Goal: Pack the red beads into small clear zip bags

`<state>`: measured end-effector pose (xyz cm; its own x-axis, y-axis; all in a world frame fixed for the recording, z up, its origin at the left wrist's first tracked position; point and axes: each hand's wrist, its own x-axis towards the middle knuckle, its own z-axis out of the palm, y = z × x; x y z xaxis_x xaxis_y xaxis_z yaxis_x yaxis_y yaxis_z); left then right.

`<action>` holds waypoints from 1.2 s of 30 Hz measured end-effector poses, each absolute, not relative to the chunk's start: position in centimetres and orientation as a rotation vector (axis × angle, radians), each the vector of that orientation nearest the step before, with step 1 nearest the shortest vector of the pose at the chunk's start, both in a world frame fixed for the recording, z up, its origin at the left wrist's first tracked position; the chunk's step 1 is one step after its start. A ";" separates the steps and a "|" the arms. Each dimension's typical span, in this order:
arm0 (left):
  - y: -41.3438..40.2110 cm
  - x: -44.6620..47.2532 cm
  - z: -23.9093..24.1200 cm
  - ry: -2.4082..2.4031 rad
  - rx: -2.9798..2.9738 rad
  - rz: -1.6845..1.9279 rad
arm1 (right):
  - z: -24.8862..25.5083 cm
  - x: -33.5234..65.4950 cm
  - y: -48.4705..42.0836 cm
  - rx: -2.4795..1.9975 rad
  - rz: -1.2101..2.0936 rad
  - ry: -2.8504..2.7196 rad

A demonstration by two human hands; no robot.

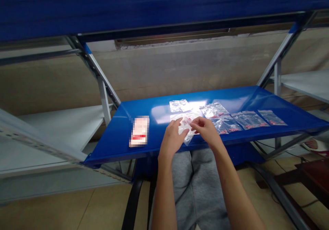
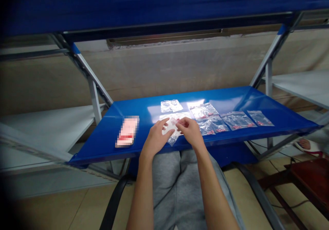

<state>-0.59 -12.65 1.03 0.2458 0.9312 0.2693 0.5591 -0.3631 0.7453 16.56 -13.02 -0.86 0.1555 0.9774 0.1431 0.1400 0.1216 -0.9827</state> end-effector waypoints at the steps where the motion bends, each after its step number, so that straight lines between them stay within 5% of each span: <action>1: -12.8 -0.4 1.2 1.370 2.070 0.980 | -0.8 16.4 -13.0 -1.280 0.928 -1.202; 10: -13.9 1.4 1.9 1.560 2.233 0.827 | -1.3 15.1 -13.0 -1.258 0.895 -1.194; 22: -13.1 -0.2 0.1 1.484 2.069 1.062 | -0.6 15.5 -12.4 -1.160 1.083 -1.251; 36: -12.1 -2.3 -1.9 1.543 2.083 1.080 | -4.1 16.2 -9.5 -1.647 0.274 -1.564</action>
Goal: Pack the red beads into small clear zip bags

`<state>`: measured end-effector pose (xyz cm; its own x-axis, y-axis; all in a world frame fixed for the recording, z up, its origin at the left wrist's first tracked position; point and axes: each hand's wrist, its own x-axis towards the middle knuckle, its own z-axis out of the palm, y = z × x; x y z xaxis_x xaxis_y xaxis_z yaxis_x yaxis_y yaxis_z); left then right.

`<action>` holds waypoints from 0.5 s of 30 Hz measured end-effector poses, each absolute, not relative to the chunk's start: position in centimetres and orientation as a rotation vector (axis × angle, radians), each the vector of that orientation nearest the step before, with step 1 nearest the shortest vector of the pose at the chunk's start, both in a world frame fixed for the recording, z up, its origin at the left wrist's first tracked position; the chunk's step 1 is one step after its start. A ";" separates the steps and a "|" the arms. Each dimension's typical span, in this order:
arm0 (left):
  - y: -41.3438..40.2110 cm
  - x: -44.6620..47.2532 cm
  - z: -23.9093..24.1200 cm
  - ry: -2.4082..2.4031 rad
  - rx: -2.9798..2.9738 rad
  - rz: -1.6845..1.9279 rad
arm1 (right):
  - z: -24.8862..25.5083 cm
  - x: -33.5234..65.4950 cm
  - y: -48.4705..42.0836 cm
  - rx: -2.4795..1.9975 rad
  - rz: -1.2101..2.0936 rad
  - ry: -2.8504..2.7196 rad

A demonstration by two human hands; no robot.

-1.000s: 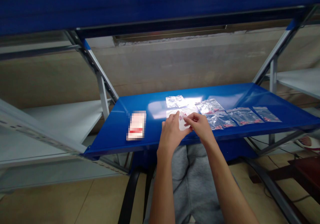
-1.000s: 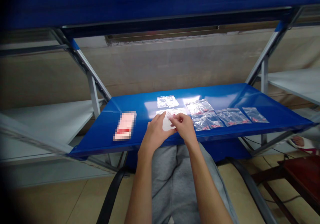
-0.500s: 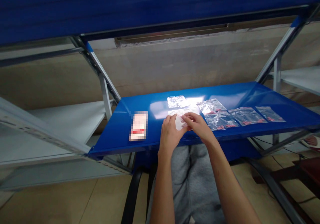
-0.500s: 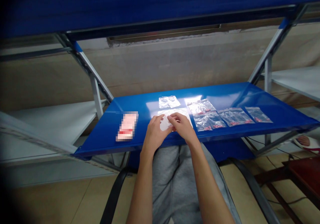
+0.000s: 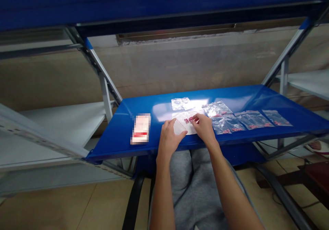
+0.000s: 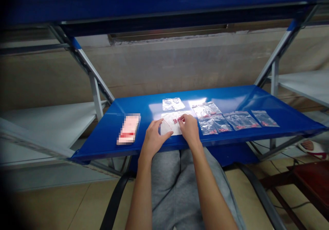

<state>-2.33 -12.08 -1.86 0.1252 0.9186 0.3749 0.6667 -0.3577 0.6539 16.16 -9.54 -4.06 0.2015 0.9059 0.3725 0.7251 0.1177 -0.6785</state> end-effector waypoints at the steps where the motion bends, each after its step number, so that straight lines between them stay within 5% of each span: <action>1: -12.0 -2.4 -1.9 1.545 2.088 1.071 | -4.1 15.9 -9.6 -1.674 0.256 -1.579; 15: -12.2 -2.8 -1.5 1.506 2.021 1.044 | -4.2 15.0 -10.4 -1.807 0.118 -1.570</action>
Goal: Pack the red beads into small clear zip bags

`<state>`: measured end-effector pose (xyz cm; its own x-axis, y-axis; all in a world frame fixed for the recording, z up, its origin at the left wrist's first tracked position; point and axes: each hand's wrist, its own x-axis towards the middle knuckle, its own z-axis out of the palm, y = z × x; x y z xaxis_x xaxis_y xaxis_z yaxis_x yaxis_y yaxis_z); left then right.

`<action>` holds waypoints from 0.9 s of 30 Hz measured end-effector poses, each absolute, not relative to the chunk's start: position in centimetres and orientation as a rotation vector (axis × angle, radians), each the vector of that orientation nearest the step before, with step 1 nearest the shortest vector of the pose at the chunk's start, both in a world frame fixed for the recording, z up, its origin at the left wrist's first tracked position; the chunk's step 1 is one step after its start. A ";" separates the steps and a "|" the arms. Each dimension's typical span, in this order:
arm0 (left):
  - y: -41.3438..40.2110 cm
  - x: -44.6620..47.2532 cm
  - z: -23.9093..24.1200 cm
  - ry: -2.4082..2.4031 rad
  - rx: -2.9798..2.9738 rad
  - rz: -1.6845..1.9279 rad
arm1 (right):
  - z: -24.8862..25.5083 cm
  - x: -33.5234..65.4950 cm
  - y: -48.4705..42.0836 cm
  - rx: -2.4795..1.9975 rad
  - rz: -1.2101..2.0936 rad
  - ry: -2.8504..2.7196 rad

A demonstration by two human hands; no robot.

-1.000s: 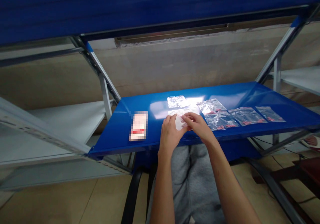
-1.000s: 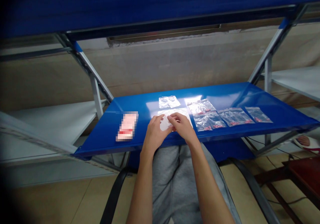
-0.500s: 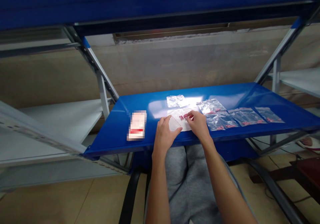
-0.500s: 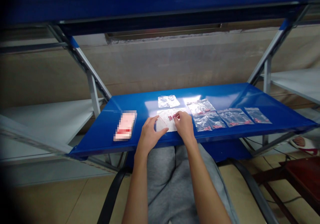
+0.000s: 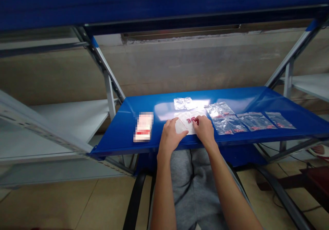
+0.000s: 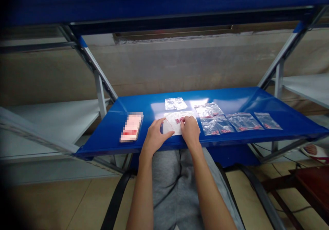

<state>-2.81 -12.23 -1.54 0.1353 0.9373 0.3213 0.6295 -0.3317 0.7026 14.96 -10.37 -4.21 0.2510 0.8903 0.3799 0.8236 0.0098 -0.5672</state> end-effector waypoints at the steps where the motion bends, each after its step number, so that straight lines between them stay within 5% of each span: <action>1: -12.3 -2.9 -1.6 1.498 2.014 1.043 | -4.1 15.0 -10.5 -1.776 0.135 -1.570; 15: -12.4 -2.8 -1.6 1.369 2.009 1.029 | -1.8 14.2 -12.5 -1.228 0.785 -1.602; 22: -12.3 -3.0 -1.6 1.372 2.000 1.025 | -2.5 14.5 -12.2 -1.226 0.743 -1.626; 27: -12.4 -3.1 -1.6 1.361 1.981 1.019 | -3.2 15.2 -11.8 -1.379 0.422 -1.504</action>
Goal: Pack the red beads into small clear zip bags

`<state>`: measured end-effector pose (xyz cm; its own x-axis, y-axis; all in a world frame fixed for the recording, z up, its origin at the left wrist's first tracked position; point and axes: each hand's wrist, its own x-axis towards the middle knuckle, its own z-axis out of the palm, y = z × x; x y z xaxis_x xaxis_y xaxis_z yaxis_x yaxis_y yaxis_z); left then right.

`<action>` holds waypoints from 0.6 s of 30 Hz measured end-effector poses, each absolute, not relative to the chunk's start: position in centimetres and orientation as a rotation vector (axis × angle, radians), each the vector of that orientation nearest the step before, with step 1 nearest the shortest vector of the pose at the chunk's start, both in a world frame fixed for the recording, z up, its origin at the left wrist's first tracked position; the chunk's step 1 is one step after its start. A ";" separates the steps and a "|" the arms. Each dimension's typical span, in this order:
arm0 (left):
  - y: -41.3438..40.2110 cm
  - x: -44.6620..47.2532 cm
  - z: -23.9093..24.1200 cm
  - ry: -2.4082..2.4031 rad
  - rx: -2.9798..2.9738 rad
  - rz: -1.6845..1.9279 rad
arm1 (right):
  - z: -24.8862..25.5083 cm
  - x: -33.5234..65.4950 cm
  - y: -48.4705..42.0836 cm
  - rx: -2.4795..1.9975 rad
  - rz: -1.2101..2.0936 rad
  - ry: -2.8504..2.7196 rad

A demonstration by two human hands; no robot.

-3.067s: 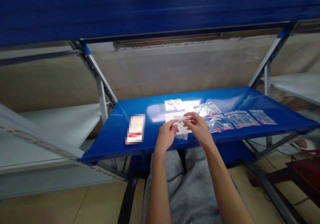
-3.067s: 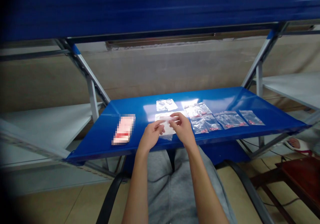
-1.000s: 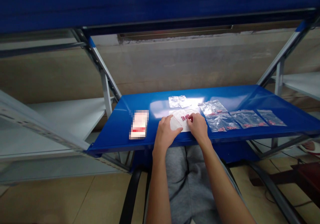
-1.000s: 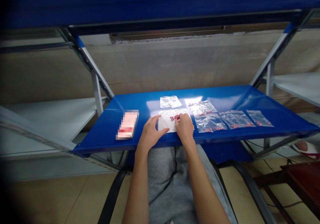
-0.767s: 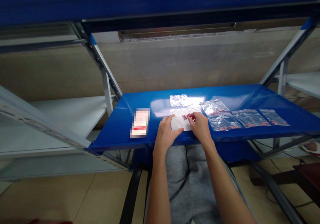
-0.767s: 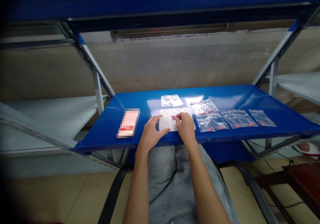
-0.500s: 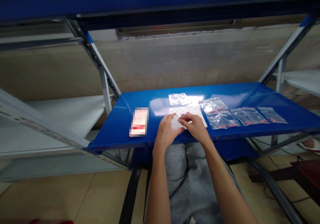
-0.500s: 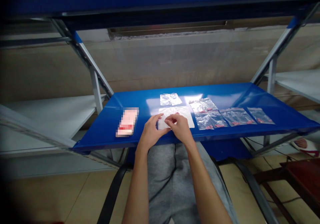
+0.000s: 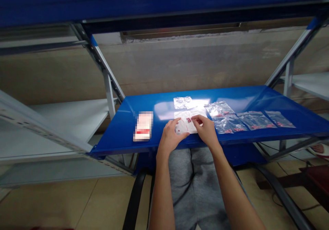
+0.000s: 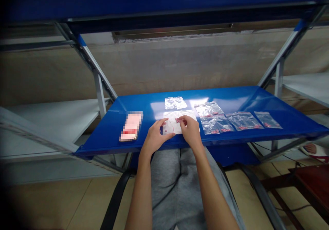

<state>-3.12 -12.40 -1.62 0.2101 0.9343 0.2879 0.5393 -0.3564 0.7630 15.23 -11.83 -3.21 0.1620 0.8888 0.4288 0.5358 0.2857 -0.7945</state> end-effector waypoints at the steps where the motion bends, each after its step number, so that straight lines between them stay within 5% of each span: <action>1: -12.4 -3.1 -1.7 1.362 1.983 1.017 | -3.4 15.6 -11.6 -1.439 0.345 -1.496; 18: -12.4 -3.3 -2.0 1.356 1.974 1.022 | -5.6 17.2 -8.6 -1.758 0.042 -1.672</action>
<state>-3.27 -12.38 -1.97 0.2092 0.9351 0.2862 0.5330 -0.3544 0.7684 17.16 -8.60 -5.60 0.1665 0.8874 0.4299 0.8648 0.0780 -0.4960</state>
